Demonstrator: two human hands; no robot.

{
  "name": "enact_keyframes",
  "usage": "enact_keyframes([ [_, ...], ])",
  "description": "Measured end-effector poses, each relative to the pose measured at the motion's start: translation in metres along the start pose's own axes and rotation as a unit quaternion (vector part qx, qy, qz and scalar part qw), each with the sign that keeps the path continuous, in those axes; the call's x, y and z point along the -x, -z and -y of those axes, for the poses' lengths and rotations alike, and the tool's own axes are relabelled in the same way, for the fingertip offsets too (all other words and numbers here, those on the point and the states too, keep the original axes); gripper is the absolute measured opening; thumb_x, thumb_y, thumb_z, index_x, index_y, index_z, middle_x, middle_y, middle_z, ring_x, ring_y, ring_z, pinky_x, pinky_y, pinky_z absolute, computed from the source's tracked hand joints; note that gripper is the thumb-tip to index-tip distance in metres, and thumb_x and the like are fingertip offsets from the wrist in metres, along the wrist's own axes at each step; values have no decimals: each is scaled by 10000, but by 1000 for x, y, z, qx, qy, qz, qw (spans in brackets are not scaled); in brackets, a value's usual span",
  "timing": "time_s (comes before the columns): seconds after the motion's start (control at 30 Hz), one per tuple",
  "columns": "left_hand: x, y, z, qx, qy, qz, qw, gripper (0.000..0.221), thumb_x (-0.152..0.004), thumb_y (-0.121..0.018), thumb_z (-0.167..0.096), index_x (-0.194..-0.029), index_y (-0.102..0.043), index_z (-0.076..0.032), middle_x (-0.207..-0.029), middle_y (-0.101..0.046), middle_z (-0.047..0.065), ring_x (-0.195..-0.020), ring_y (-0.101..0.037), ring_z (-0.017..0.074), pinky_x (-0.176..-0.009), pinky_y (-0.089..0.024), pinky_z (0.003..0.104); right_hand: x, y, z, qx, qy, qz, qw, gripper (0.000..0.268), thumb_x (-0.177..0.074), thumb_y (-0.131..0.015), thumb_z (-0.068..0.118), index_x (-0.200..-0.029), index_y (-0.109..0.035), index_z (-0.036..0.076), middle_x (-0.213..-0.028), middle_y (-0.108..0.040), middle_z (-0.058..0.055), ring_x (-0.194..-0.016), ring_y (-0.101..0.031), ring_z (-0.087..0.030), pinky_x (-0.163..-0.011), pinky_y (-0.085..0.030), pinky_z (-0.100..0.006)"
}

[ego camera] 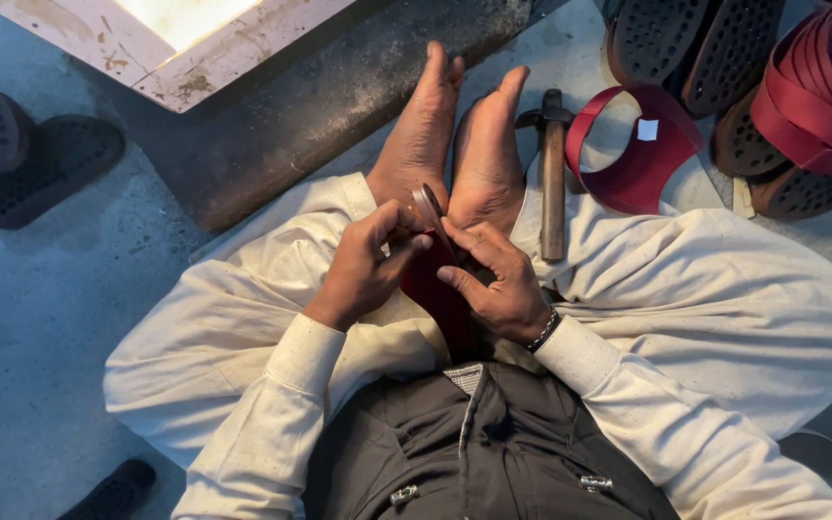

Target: Assembling handmade shoes by attaching uppers to soles using a hammer and manual alignment.

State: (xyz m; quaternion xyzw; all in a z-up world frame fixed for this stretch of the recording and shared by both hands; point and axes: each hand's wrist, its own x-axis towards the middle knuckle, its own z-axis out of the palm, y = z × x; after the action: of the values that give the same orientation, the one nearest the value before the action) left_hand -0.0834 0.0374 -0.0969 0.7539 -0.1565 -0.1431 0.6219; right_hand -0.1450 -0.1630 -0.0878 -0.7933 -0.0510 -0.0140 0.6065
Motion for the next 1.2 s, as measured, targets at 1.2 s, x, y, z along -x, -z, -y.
enact_keyframes([
  [1.2, -6, -23, -8, 141, 98, -70, 983, 497, -904, -720, -14, -1305, -439, -101, -794, -712, 88, -746, -654, 148, -708, -573, 273, -25, 6, 10, -7, -81, -35, 996, 109, -917, -826, 125, -947, -794, 25, -698, -627, -81, -673, -566, -78, -629, -488, -257],
])
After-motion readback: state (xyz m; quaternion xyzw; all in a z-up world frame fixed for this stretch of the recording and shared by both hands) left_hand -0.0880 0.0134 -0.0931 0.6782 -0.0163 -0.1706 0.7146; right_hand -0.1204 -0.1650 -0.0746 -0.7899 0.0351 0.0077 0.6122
